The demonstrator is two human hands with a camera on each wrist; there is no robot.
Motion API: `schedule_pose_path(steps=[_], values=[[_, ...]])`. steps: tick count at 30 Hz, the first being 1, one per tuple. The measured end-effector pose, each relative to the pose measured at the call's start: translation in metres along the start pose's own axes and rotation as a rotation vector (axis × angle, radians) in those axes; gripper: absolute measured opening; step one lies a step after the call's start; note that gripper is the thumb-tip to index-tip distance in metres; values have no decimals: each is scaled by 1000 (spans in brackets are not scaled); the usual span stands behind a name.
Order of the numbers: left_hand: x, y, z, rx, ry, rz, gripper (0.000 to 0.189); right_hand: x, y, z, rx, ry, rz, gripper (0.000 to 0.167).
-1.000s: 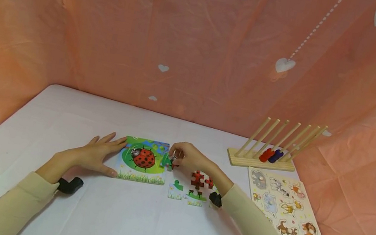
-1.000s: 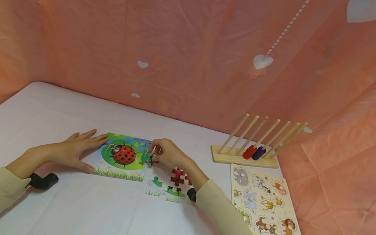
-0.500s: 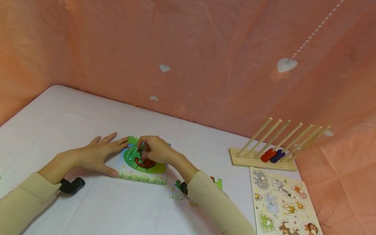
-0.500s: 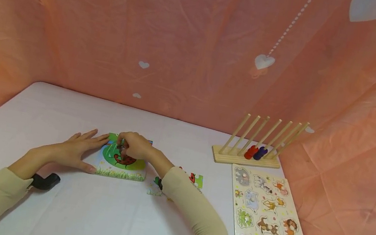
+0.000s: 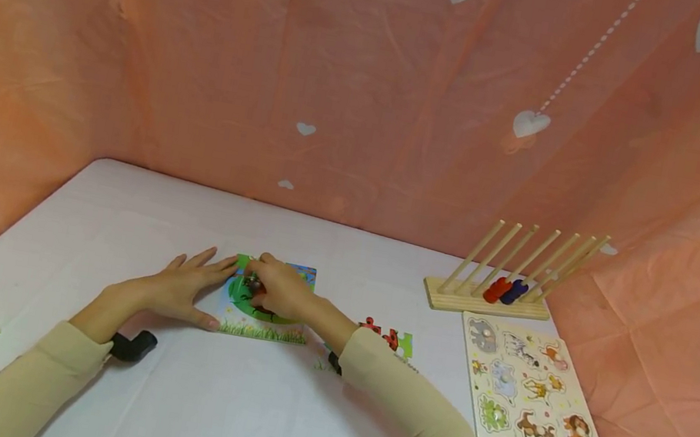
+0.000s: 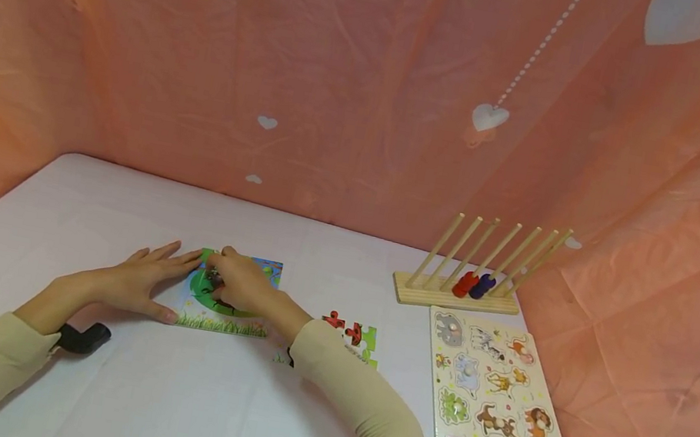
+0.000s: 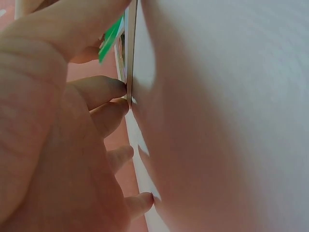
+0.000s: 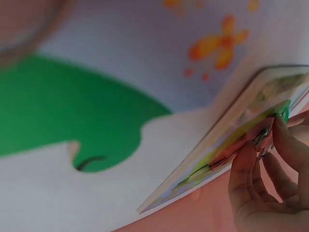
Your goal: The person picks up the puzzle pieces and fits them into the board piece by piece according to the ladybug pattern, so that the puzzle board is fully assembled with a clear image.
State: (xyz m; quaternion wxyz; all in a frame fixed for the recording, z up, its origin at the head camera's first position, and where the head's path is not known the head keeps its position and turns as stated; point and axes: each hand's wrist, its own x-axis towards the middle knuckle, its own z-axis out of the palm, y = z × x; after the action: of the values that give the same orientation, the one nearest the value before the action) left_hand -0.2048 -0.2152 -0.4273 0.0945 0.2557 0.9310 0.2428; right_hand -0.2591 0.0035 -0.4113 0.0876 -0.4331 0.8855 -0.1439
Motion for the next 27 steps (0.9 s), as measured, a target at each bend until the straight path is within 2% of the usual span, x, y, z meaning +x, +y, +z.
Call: schedule_pose_path(steps=[6,12,27], values=[[0,-3,1,-1,1,-1,105,0,-1,3,21,12,24,54],[1,-3,1,-2,-6,-3,106,-1,-1,4,16,44,10,65],[1,-3,0,-3,-13,2,107,-4,-2,3,-37,55,-46,65]])
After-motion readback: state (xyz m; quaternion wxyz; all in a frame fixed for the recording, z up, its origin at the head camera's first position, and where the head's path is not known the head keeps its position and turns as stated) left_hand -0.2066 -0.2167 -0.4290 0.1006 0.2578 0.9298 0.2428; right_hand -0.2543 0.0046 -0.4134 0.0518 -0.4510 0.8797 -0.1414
